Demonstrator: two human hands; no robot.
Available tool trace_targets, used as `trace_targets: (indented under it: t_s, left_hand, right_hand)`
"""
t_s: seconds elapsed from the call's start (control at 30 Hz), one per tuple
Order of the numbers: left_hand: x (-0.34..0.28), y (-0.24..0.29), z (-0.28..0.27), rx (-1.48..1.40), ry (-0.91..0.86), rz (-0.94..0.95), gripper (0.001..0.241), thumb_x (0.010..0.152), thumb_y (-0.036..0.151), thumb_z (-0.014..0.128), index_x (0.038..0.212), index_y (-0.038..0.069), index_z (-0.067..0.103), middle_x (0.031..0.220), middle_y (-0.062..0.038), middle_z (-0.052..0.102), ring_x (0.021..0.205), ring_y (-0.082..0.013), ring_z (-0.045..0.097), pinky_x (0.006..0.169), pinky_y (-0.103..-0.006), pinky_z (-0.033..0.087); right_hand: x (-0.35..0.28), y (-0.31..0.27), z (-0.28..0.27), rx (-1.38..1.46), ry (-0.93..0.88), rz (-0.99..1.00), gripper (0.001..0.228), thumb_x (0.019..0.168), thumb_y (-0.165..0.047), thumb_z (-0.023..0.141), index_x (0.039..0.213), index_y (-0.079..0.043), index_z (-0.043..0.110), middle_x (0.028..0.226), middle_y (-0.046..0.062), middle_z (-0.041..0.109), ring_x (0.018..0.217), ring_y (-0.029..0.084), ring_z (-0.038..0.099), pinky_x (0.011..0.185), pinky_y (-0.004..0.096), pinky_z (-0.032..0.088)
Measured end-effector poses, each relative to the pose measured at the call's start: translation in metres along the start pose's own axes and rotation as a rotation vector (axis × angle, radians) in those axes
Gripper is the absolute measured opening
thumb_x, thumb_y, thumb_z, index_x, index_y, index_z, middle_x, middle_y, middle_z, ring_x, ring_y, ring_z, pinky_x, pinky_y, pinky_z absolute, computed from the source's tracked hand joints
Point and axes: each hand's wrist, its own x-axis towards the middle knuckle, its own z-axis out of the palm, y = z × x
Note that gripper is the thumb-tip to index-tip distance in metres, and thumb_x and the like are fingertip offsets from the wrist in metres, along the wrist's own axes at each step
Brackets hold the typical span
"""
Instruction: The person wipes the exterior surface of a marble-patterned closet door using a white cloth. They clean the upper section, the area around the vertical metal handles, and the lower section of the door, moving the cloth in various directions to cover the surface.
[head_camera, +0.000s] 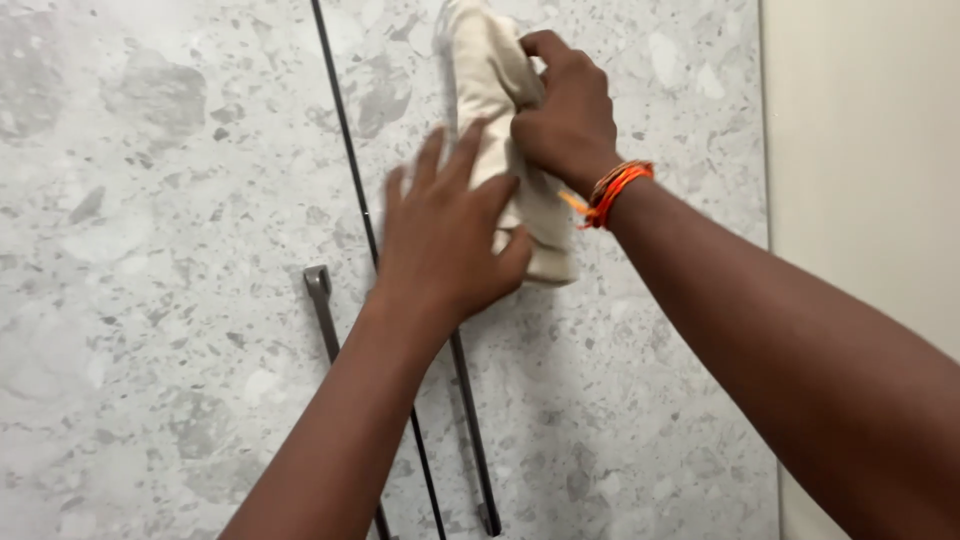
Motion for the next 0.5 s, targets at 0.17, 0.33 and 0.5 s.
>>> trace_targets:
  t_s: [0.17, 0.33, 0.5]
  left_hand:
    - [-0.065, -0.009, 0.034, 0.266, -0.217, -0.035, 0.066, 0.074, 0.043, 0.072, 0.133, 0.013, 0.066, 0.164, -0.011, 0.031, 0.15, -0.0459, 0.024, 0.109, -0.074, 0.021]
    - [-0.084, 0.002, 0.034, 0.132, -0.113, -0.084, 0.081, 0.075, 0.053, 0.072, 0.137, 0.003, 0.057, 0.156, -0.014, 0.034, 0.146, -0.0521, 0.017, 0.117, -0.0717, 0.016]
    - [-0.098, -0.006, 0.062, -0.001, 0.081, -0.108, 0.085, 0.077, 0.041, 0.071, 0.148, 0.006, 0.041, 0.164, -0.019, 0.027, 0.151, -0.0523, 0.017, 0.118, -0.0693, 0.018]
  right_hand:
    - [-0.05, -0.002, 0.019, -0.245, 0.183, -0.318, 0.06, 0.085, 0.002, 0.061, 0.141, -0.019, 0.061, 0.119, 0.013, 0.063, 0.107, 0.034, 0.061, 0.087, 0.046, 0.052]
    - [-0.098, 0.008, 0.049, -0.254, 0.373, -0.315, 0.062, 0.098, -0.004, 0.058, 0.157, -0.019, 0.044, 0.136, 0.006, 0.057, 0.126, 0.029, 0.052, 0.103, 0.05, 0.038]
    - [-0.119, 0.004, 0.055, -0.193, 0.464, -0.369, 0.062, 0.099, -0.008, 0.059, 0.157, -0.014, 0.038, 0.15, 0.012, 0.049, 0.14, 0.03, 0.046, 0.114, 0.053, 0.031]
